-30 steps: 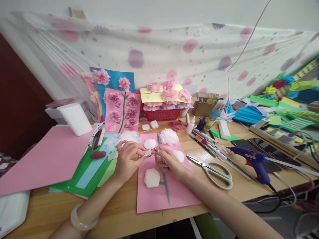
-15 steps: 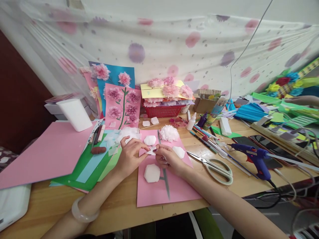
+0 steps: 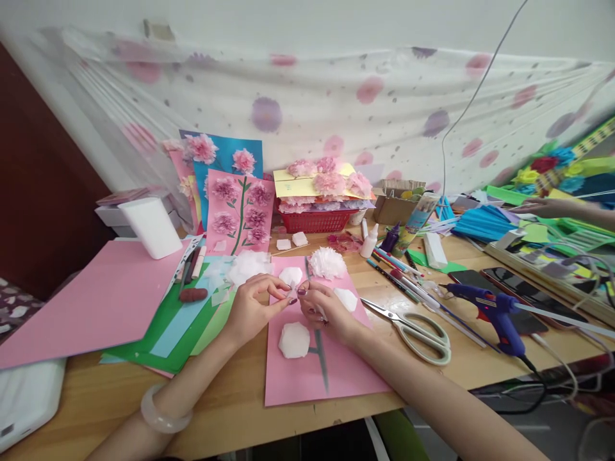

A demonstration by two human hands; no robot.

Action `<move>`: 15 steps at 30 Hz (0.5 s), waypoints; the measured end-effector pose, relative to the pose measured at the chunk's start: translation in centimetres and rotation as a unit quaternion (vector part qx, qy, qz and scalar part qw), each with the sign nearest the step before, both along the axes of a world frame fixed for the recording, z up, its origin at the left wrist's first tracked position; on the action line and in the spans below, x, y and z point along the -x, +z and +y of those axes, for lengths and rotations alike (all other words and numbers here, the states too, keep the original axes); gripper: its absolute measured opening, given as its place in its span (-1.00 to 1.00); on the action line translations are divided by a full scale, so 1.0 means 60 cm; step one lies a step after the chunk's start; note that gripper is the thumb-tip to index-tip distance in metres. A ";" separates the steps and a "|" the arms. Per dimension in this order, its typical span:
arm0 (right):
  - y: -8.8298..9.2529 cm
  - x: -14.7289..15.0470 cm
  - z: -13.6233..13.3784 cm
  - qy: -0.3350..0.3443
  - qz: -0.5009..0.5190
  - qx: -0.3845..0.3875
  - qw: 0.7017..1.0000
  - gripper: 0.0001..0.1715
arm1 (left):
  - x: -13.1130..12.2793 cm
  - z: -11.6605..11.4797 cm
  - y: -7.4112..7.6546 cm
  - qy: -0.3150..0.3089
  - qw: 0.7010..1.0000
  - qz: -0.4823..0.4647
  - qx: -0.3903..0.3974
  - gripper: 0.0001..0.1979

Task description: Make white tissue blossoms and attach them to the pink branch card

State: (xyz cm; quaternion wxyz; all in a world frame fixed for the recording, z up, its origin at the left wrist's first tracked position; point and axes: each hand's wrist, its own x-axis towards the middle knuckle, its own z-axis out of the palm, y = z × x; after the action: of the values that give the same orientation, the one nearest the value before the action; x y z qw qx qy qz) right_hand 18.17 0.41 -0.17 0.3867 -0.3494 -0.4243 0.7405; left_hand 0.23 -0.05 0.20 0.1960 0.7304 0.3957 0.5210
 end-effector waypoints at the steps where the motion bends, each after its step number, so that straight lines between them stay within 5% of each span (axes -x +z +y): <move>1: -0.003 0.000 0.000 0.001 -0.006 -0.018 1.000 -0.72 | -0.001 -0.001 0.001 -0.007 1.000 -0.014 0.015 -0.75; 8: -0.007 0.000 0.001 -0.007 -0.066 -0.088 0.994 -0.74 | -0.003 -0.005 0.005 -0.026 0.996 -0.027 0.082 -0.74; 15: -0.001 0.003 -0.004 -0.006 -0.077 -0.078 0.994 -0.73 | -0.002 -0.007 0.009 -0.029 0.997 -0.006 0.071 -0.73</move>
State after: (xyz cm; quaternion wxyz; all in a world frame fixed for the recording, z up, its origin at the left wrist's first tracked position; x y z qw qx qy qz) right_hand 18.00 0.19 -0.23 0.3839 -0.3767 -0.5072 0.6734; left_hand 0.35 -0.46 0.76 0.2646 0.7231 0.4089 0.4898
